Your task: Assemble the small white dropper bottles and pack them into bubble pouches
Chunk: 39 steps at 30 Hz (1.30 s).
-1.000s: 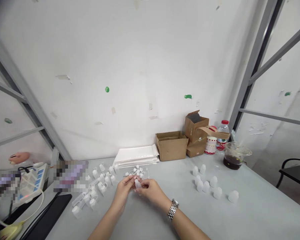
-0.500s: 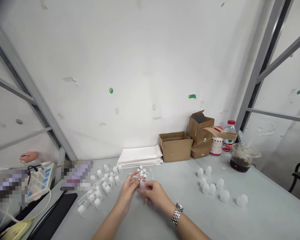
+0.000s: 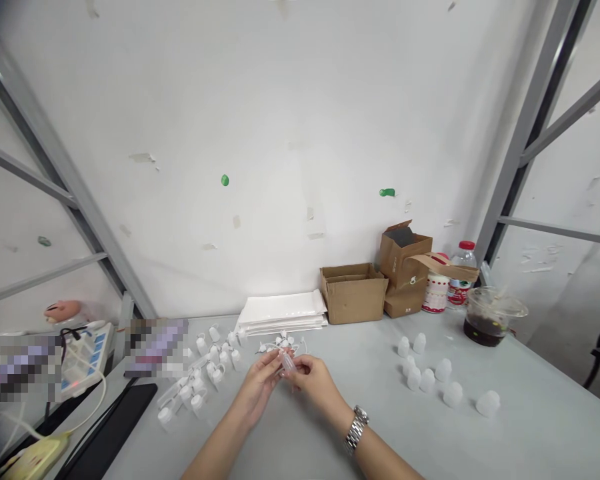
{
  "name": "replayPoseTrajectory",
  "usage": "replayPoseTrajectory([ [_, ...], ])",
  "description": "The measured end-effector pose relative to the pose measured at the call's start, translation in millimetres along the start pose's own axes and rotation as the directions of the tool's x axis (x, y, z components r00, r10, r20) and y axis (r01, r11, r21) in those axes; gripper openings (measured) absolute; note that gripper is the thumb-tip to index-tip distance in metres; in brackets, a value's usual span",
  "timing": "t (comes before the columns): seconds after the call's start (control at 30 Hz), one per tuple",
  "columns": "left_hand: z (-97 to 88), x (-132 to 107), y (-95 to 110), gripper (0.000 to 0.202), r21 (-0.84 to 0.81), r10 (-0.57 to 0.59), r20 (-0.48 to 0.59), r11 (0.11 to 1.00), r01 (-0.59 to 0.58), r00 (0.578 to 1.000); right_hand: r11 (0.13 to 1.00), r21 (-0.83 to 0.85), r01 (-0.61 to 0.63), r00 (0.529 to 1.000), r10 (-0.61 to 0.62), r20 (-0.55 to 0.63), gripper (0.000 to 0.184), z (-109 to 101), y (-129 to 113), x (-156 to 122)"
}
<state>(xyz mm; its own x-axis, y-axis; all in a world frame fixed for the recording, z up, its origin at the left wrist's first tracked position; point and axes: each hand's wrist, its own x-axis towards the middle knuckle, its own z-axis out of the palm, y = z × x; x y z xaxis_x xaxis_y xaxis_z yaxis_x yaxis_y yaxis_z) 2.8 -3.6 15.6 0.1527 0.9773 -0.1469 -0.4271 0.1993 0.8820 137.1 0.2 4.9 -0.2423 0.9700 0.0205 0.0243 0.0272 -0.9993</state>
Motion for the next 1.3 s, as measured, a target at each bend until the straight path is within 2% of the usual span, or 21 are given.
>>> replayPoseTrajectory([
  [0.13,0.0,-0.5,-1.0,0.038,-0.018,-0.026,0.037,0.999,0.026,0.999,0.995,-0.101,0.023,0.995,-0.033,-0.095,0.023,-0.7,1.1,-0.4],
  [0.23,-0.6,-1.5,-1.5,0.034,-0.053,-0.026,0.083,0.998,0.03,0.996,0.957,-0.276,0.086,0.971,-0.143,-0.192,0.014,0.7,3.2,-2.5],
  [0.3,-0.5,-2.3,-1.3,0.033,-0.076,-0.026,0.108,0.997,0.035,0.994,0.923,-0.366,0.12,0.953,-0.21,-0.216,0.01,2.1,3.6,-4.4],
  [0.5,-0.2,-4.3,-0.1,0.037,-0.115,-0.038,0.147,0.992,0.055,0.988,0.895,-0.425,0.134,0.951,-0.237,-0.199,0.009,2.7,0.9,-6.7],
  [0.7,1.0,-6.5,-0.3,0.033,-0.088,-0.022,0.086,0.996,0.03,0.996,0.882,-0.446,0.154,0.95,-0.256,-0.177,0.008,3.3,-0.6,-8.2],
  [0.83,2.0,-6.5,-0.6,0.032,-0.046,0.001,0.083,0.999,0.003,0.997,0.863,-0.466,0.193,0.94,-0.299,-0.163,0.003,4.6,1.3,-10.5],
  [0.93,1.5,-4.9,-1.5,0.03,-0.006,0.024,0.059,1.0,-0.024,0.998,0.873,-0.441,0.207,0.946,-0.294,-0.137,0.002,5.4,3.2,-10.9],
  [1.0,1.6,-3.7,-1.6,0.029,0.036,0.026,0.023,0.999,-0.026,0.999,0.904,-0.386,0.181,0.96,-0.247,-0.13,0.008,5.6,3.6,-10.0],
  [1.17,5.6,-3.4,0.6,0.03,0.017,-0.01,0.019,1.0,0.01,1.0,0.996,-0.089,0.018,1.0,-0.02,-0.014,0.03,3.9,0.5,-5.0],
  [1.3,7.8,-4.3,0.4,0.031,-0.038,-0.045,0.036,0.998,0.046,0.998,0.999,0.04,-0.027,0.999,0.026,0.027,0.034,2.7,-2.1,-2.6],
])
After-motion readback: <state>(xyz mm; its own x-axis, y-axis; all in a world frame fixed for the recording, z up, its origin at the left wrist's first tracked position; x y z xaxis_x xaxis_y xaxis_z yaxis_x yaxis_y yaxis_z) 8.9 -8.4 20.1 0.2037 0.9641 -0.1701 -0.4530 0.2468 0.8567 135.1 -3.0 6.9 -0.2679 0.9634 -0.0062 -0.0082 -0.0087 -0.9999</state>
